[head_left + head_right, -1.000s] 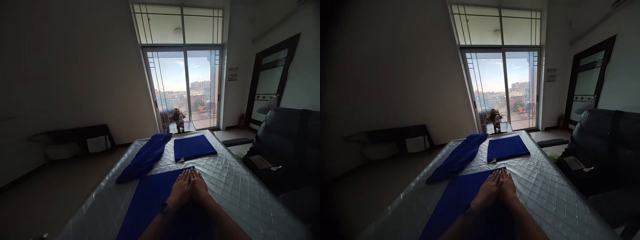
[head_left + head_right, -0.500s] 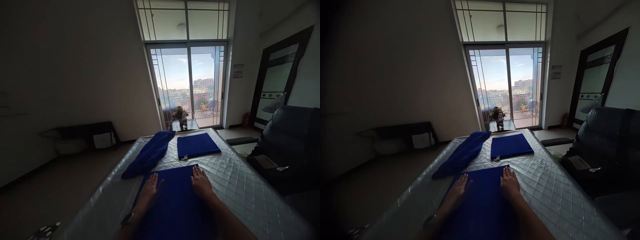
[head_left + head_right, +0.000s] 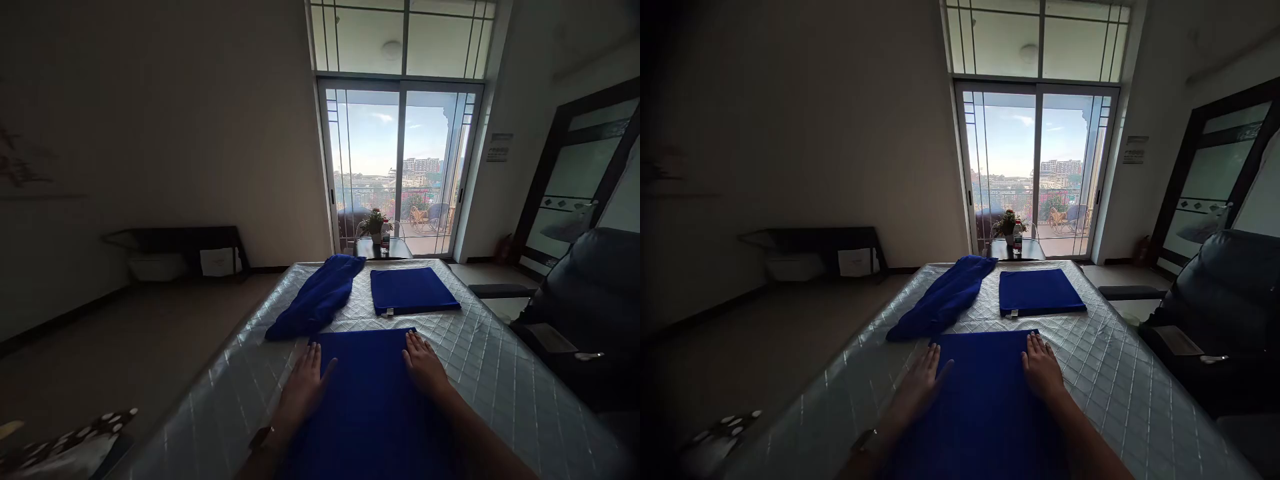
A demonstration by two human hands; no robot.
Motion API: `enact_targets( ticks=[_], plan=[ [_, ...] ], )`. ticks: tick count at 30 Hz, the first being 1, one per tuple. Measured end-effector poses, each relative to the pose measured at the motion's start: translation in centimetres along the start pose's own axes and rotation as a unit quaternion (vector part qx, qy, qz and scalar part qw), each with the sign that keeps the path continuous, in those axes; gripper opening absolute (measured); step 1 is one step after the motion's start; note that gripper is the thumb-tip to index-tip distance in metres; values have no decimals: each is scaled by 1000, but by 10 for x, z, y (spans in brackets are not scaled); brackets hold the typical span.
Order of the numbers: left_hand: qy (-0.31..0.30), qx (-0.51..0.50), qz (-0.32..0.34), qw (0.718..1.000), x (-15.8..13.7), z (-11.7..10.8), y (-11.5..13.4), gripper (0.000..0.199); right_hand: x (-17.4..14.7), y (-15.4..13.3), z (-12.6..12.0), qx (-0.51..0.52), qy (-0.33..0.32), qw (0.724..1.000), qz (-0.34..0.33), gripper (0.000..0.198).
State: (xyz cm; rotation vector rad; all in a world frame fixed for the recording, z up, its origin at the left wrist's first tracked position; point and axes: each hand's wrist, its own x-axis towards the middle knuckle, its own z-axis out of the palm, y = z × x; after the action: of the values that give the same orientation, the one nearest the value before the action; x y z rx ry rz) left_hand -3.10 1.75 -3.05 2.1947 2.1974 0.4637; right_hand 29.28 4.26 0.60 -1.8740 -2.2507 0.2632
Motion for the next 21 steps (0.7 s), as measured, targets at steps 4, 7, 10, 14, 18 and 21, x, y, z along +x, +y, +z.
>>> enact_targets(
  ticks=[4,7,10,14,18,21],
  plan=[
    [9,-6,0,1000,2,7,-3,87,1,-2,0,-16,-4,1000,2,67],
    [20,-14,0,1000,2,5,-2,89,-1,-5,-2,-23,-6,1000,3,67],
    [16,-20,3,1000,0,0,0,89,-4,-9,-7,-26,-4,1000,3,66],
    [7,-26,-4,1000,-1,-4,0,91,-12,-14,-14,-33,11,999,-3,65],
    [11,-27,12,1000,0,-1,-2,93,-26,-19,-11,-30,15,999,-7,66],
    [8,-24,9,1000,0,-1,-2,94,-36,-22,-5,-26,10,1000,5,67]
  ],
)
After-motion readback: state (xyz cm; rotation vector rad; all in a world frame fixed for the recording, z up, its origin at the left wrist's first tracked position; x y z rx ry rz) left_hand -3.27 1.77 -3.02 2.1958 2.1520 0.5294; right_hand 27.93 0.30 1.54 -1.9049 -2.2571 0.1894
